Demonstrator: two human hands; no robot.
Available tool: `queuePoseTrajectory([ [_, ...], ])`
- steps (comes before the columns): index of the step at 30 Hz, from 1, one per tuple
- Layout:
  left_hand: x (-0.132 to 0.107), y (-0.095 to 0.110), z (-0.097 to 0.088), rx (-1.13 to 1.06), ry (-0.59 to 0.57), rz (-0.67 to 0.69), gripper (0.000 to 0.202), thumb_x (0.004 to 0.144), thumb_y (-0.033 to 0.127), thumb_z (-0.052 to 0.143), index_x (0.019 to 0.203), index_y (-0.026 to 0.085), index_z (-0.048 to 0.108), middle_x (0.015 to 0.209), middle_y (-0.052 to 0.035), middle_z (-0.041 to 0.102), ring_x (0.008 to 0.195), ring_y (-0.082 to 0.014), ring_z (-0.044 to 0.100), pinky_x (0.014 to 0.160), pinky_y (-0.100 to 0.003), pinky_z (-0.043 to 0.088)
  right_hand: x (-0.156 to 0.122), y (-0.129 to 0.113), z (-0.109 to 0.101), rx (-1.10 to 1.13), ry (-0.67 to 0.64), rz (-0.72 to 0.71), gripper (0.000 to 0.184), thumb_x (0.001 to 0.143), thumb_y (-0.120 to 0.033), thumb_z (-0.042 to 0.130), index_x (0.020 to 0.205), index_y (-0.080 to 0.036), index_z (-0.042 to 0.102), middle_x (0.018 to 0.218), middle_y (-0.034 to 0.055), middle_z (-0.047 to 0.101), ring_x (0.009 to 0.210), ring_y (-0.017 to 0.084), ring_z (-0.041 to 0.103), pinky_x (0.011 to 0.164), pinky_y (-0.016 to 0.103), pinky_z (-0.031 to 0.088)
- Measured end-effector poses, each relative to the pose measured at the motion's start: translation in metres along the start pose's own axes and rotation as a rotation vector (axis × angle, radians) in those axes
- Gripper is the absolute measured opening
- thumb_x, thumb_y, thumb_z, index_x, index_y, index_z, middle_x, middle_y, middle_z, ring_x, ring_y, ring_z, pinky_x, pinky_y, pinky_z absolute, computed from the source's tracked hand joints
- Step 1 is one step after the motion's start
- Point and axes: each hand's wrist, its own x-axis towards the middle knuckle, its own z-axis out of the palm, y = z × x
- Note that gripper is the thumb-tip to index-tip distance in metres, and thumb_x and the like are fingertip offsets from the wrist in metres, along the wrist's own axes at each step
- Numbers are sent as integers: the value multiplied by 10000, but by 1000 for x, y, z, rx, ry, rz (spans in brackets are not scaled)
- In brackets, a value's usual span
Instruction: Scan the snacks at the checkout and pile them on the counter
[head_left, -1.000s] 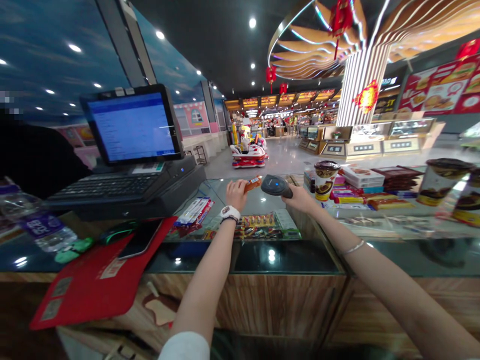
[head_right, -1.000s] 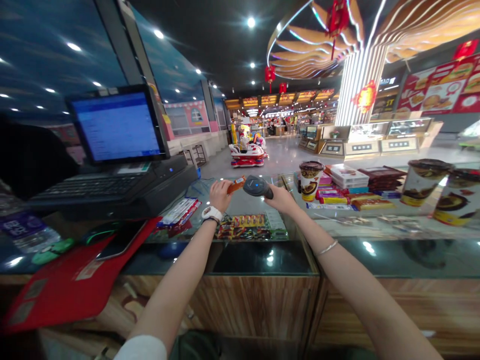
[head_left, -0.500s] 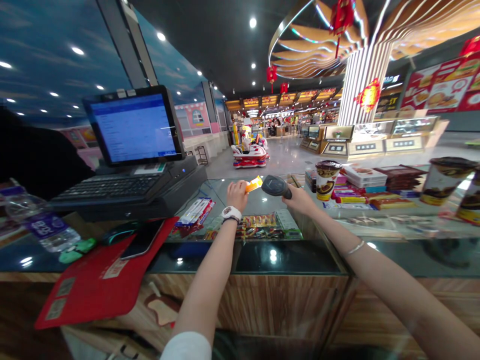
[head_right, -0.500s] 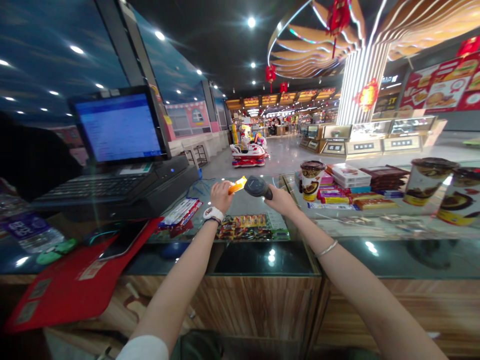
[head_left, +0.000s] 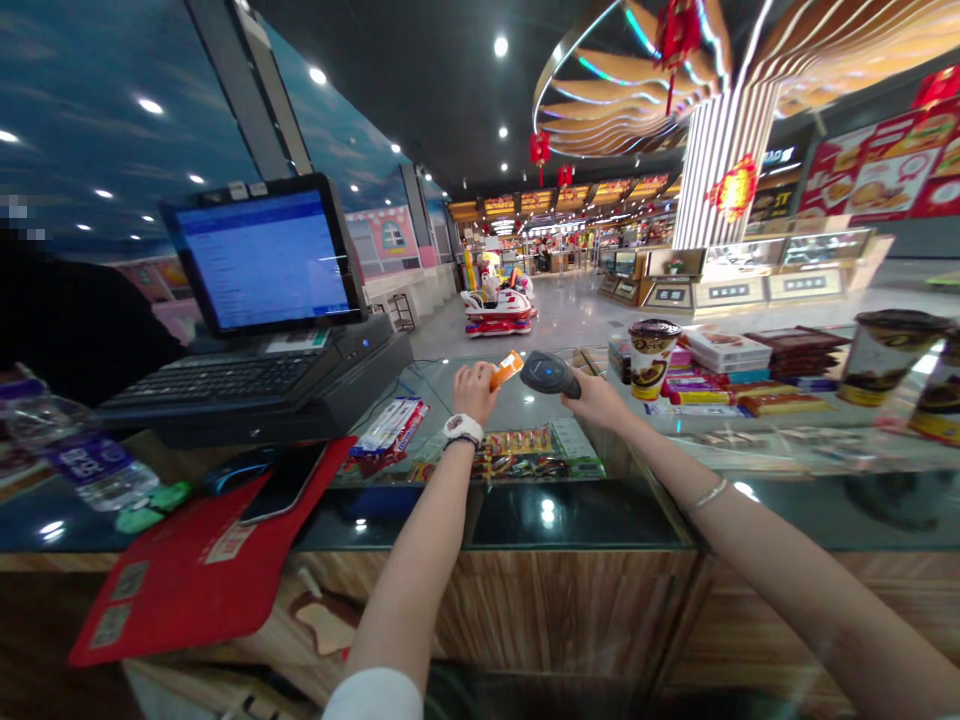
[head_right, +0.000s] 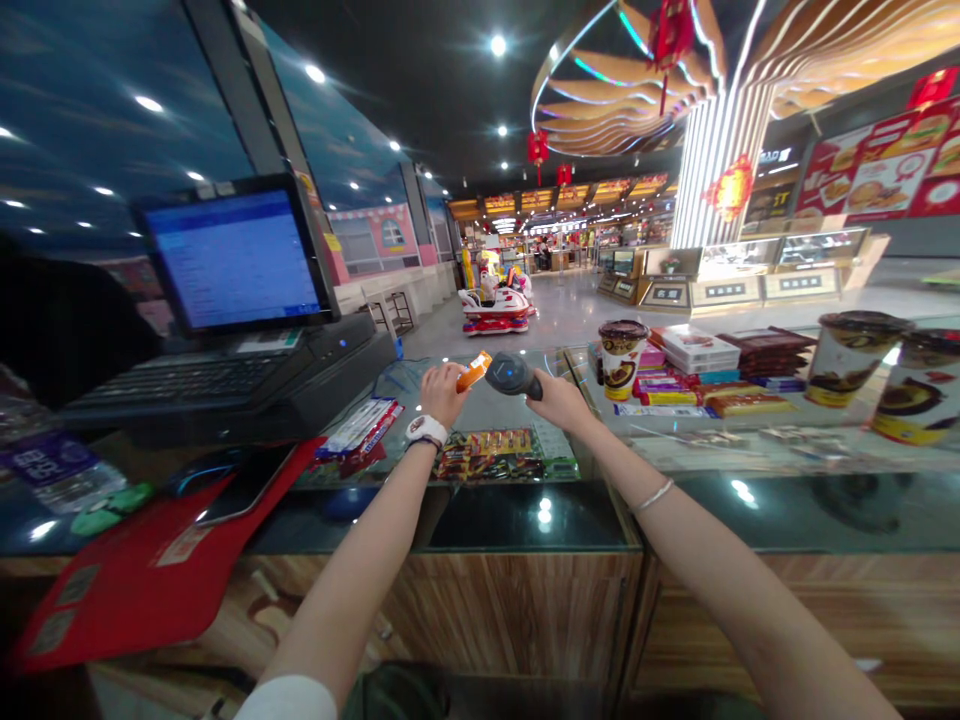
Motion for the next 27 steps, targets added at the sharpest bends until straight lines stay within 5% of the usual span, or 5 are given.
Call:
queuePoseTrajectory([
  [18,0,7,-2,10,3,23,292,815,215,705,1094,232,618,1099,-77,675,1049,-275,635,1060,-446,405,-2,-3,-3,-26,-14,-15,408,849,-337,585,1239,-217,572,1006,78,751,925,281,707,729,302,485],
  [27,2,4,-5,-21,21,-26,286,852,172,627,1128,247,614,1152,-74,694,1094,-259,637,1110,-440,365,3,15,15,198,-95,-352,542,901,-351,561,1405,-195,435,1323,128,622,1155,275,630,969,415,496],
])
